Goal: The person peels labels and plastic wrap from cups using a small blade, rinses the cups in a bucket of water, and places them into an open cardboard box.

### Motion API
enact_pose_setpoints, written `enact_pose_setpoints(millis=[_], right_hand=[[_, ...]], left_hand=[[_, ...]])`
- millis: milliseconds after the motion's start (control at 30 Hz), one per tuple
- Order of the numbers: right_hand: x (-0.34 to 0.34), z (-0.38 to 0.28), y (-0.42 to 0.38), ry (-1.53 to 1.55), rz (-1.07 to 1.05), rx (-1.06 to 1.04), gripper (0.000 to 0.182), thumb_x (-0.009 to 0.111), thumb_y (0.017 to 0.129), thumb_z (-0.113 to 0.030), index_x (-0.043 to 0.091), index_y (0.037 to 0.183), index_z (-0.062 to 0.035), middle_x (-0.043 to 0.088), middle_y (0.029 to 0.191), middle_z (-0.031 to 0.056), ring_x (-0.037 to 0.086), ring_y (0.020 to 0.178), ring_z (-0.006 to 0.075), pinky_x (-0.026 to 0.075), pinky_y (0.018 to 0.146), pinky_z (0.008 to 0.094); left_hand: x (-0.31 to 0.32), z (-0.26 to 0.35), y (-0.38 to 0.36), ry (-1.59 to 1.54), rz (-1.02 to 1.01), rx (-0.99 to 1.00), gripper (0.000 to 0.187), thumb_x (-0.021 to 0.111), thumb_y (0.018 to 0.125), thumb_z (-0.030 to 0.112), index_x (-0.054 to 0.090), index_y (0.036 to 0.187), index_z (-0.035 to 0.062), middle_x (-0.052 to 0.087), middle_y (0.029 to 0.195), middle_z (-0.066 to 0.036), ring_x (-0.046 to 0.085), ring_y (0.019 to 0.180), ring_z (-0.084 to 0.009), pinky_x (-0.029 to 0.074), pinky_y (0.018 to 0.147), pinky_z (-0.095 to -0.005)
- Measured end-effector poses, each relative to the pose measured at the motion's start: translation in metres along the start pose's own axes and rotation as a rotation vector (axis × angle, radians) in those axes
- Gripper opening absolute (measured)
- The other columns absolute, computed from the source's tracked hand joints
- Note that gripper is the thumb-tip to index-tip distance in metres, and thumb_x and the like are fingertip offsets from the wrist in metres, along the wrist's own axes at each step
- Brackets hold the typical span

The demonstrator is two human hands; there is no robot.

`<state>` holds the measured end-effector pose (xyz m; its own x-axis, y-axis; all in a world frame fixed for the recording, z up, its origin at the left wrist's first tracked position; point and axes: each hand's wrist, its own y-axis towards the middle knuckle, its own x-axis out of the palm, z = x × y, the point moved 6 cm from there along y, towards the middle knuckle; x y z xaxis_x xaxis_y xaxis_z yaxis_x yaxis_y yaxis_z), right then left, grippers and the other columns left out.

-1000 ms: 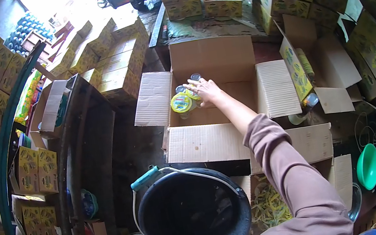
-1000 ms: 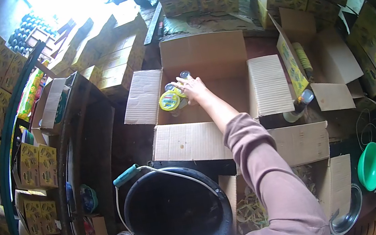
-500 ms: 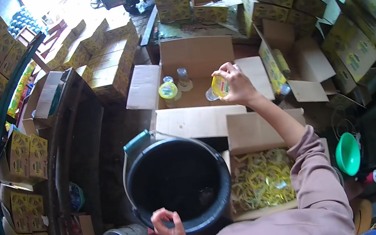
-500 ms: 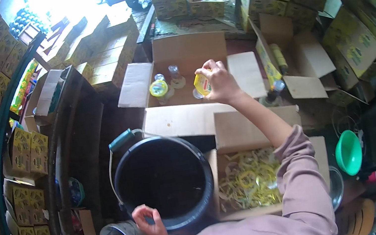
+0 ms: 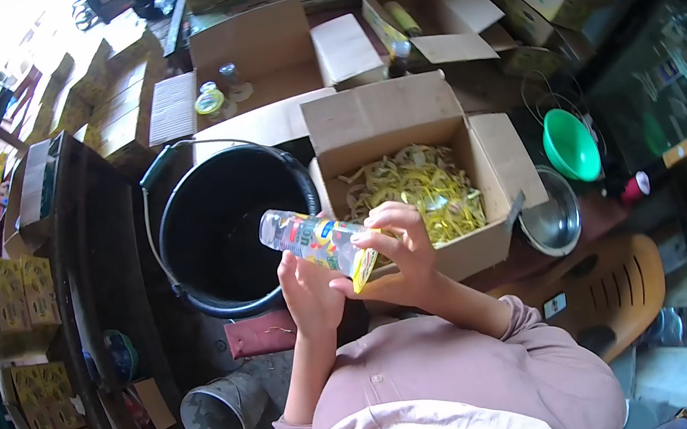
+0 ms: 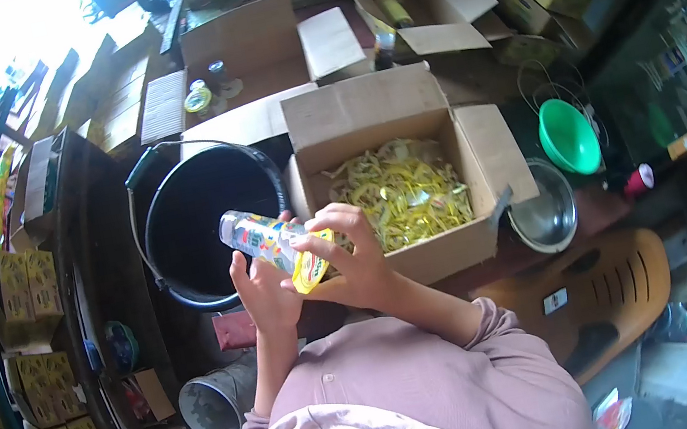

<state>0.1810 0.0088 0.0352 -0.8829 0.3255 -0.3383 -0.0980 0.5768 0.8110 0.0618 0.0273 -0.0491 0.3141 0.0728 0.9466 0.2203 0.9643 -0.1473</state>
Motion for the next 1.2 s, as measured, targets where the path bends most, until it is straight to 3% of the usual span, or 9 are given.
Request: enact_pose_setpoints(millis=[133, 233, 300, 433, 500, 567, 700, 833, 1200], right_hand=[[-0.023, 0.001, -0.010, 0.002, -0.121, 0.271, 0.061, 0.083, 0.053, -0.027, 0.056, 0.104, -0.0077, 0.046, 0.100, 0.0112, 0.052, 0.091, 0.0265, 0.047, 0.076, 0.0357], [-0.027, -0.004, -0.015, -0.079, -0.265, 0.394, 0.066, 0.082, 0.053, -0.027, 0.055, 0.109, -0.0052, 0.048, 0.101, 0.0129, 0.053, 0.093, 0.0260, 0.046, 0.079, 0.0358], [-0.025, -0.007, -0.023, -0.057, -0.351, 0.394, 0.071, 0.082, 0.054, -0.032, 0.052, 0.112, -0.0035, 0.048, 0.105, 0.0139, 0.052, 0.098, 0.0273, 0.045, 0.083, 0.0361], [-0.040, -0.008, -0.023, 0.228, -0.475, 0.408, 0.090, 0.080, 0.056, -0.042, 0.040, 0.126, -0.0020, 0.042, 0.123, 0.0161, 0.043, 0.114, 0.0303, 0.036, 0.095, 0.0387], [-0.079, 0.036, -0.043, 0.092, -0.136, 0.521, 0.074, 0.077, 0.062, -0.040, 0.046, 0.117, -0.0022, 0.048, 0.120, 0.0134, 0.044, 0.114, 0.0256, 0.040, 0.089, 0.0374], [-0.137, 0.097, -0.088, -0.380, 0.293, 0.770, 0.033, 0.064, 0.080, -0.026, 0.056, 0.101, -0.0022, 0.057, 0.099, 0.0115, 0.056, 0.088, 0.0203, 0.046, 0.074, 0.0302], [-0.224, 0.201, -0.217, -0.655, 0.590, 1.114, 0.039, 0.066, 0.078, -0.031, 0.058, 0.097, 0.0011, 0.060, 0.089, 0.0156, 0.058, 0.081, 0.0213, 0.047, 0.073, 0.0317], [-0.238, 0.268, -0.289, -0.525, 0.522, 1.334, 0.056, 0.068, 0.073, -0.040, 0.056, 0.101, 0.0079, 0.063, 0.090, 0.0159, 0.060, 0.083, 0.0214, 0.046, 0.076, 0.0328], [-0.231, 0.243, -0.264, -0.429, 0.696, 1.250, 0.028, 0.073, 0.072, -0.013, 0.059, 0.089, 0.0042, 0.064, 0.084, 0.0094, 0.059, 0.074, 0.0142, 0.048, 0.069, 0.0251]], left_hand=[[0.040, 0.031, -0.048, 1.594, 0.059, 1.088, 0.079, 0.061, 0.057, 0.015, 0.024, 0.126, 0.0009, 0.026, 0.133, -0.016, 0.028, 0.123, -0.0284, 0.023, 0.101, -0.0421], [0.066, -0.009, -0.047, 2.091, -0.425, 0.762, 0.079, 0.069, 0.056, 0.014, 0.030, 0.124, 0.0037, 0.037, 0.127, -0.016, 0.034, 0.121, -0.0307, 0.022, 0.102, -0.0443], [0.047, -0.019, -0.037, 1.835, -0.492, 0.815, 0.071, 0.071, 0.057, 0.009, 0.037, 0.120, 0.0046, 0.051, 0.114, -0.014, 0.049, 0.108, -0.0302, 0.037, 0.092, -0.0436], [0.012, -0.027, -0.035, 1.483, -0.321, 0.341, 0.082, 0.076, 0.060, 0.005, 0.026, 0.125, 0.0019, 0.050, 0.110, -0.014, 0.052, 0.103, -0.0228, 0.041, 0.091, -0.0309], [0.009, -0.019, -0.036, 1.402, -0.288, 0.429, 0.084, 0.075, 0.060, 0.002, 0.022, 0.127, 0.0018, 0.045, 0.114, -0.013, 0.048, 0.106, -0.0213, 0.038, 0.093, -0.0306], [0.013, 0.006, -0.040, 1.434, -0.254, 0.666, 0.083, 0.072, 0.061, 0.000, 0.022, 0.127, 0.0018, 0.041, 0.117, -0.012, 0.045, 0.107, -0.0214, 0.036, 0.093, -0.0298], [0.006, 0.067, -0.036, 1.071, 0.020, 0.685, 0.079, 0.068, 0.063, -0.003, 0.024, 0.129, 0.0055, 0.048, 0.108, -0.009, 0.050, 0.100, -0.0189, 0.040, 0.090, -0.0295], [-0.034, 0.117, -0.013, 1.304, 0.218, 0.780, 0.064, 0.070, 0.064, -0.003, 0.036, 0.117, 0.0036, 0.048, 0.106, -0.009, 0.049, 0.098, -0.0156, 0.040, 0.088, -0.0274], [-0.046, 0.121, 0.010, 1.308, 0.259, 0.926, 0.065, 0.074, 0.064, -0.001, 0.037, 0.117, 0.0031, 0.049, 0.107, -0.008, 0.050, 0.098, -0.0154, 0.041, 0.087, -0.0273]])
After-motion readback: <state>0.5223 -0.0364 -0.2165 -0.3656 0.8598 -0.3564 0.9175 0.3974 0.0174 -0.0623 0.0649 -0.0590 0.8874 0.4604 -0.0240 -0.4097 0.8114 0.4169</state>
